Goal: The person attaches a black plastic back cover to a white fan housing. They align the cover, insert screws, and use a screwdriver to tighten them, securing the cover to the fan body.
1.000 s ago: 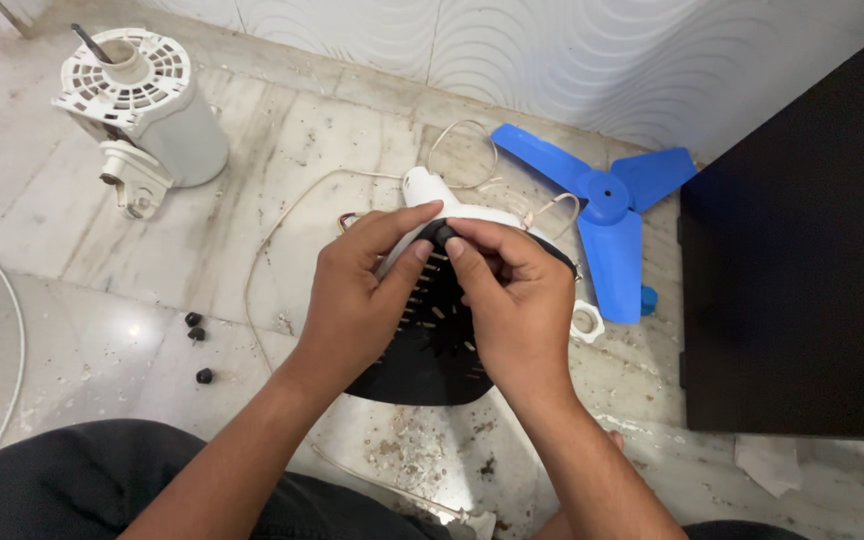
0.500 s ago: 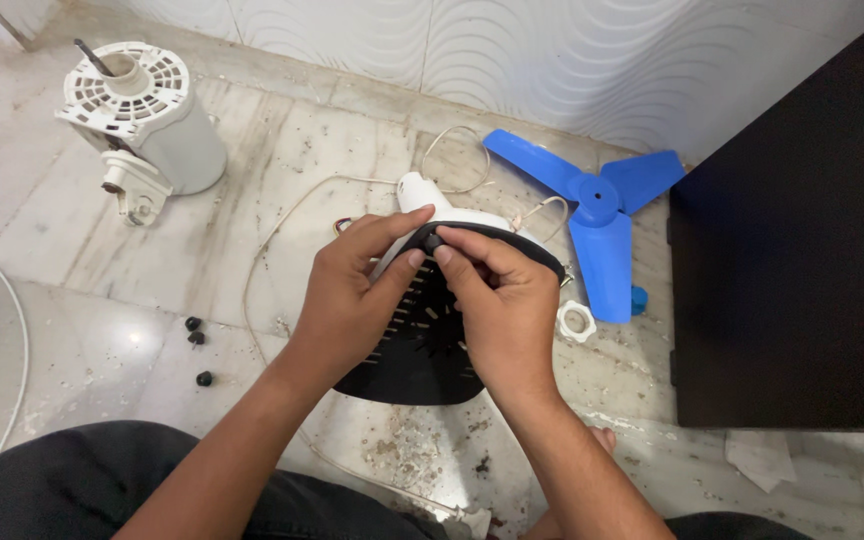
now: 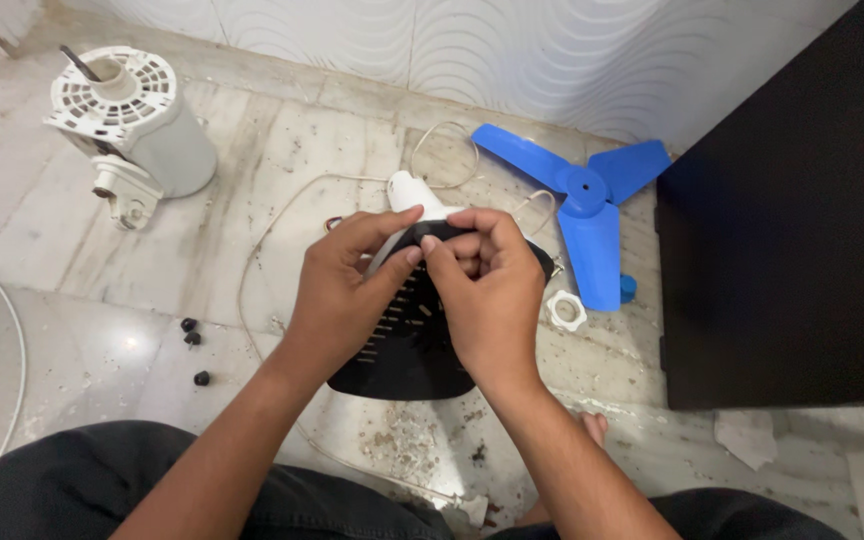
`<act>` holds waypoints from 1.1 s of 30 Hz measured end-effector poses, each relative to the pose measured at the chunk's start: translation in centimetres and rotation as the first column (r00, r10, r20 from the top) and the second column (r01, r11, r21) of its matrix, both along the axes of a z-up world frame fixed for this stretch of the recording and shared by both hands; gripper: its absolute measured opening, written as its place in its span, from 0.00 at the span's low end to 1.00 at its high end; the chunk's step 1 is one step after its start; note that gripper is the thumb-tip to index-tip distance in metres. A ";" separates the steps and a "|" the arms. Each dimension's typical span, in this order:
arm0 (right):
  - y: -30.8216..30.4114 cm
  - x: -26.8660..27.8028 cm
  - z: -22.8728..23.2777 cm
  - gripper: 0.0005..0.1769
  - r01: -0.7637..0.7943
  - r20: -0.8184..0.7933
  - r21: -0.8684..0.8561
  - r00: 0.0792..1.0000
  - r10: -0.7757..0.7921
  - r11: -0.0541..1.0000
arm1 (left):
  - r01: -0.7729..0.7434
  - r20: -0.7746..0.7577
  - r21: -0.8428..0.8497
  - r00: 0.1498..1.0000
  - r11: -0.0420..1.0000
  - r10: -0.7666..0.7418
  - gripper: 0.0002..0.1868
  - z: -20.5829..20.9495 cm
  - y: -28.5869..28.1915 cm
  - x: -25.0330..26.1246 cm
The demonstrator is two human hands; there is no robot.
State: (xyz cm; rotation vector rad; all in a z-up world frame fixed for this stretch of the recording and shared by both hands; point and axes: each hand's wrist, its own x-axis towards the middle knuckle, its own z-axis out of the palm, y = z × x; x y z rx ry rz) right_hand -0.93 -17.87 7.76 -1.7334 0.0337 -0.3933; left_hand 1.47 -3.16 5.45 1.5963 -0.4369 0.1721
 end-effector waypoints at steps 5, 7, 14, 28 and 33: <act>-0.3 -0.1 0.4 0.17 -0.043 -0.028 -0.050 0.999 0.042 0.998 | -0.007 -0.060 0.013 0.998 1.000 0.007 0.17 0.0 0.1 0.0; -0.4 -0.2 0.5 0.18 -0.067 -0.098 -0.048 0.993 0.062 0.997 | -0.013 -0.056 0.015 0.998 1.000 0.014 0.17 0.1 0.1 -0.2; -1.4 0.4 0.9 0.18 -0.172 -0.147 0.049 0.973 0.177 0.984 | -0.070 0.133 0.063 0.989 0.996 0.061 0.17 0.9 -0.1 -1.1; -1.8 0.3 0.4 0.20 -0.215 -0.169 0.026 0.962 0.217 0.976 | -0.237 0.270 0.218 0.947 0.947 0.175 0.11 1.4 -0.1 -1.2; -5.4 1.3 1.1 0.13 0.042 -0.178 0.000 0.983 -0.041 0.999 | -0.210 0.254 0.165 0.953 0.964 0.164 0.12 0.9 -0.4 -1.0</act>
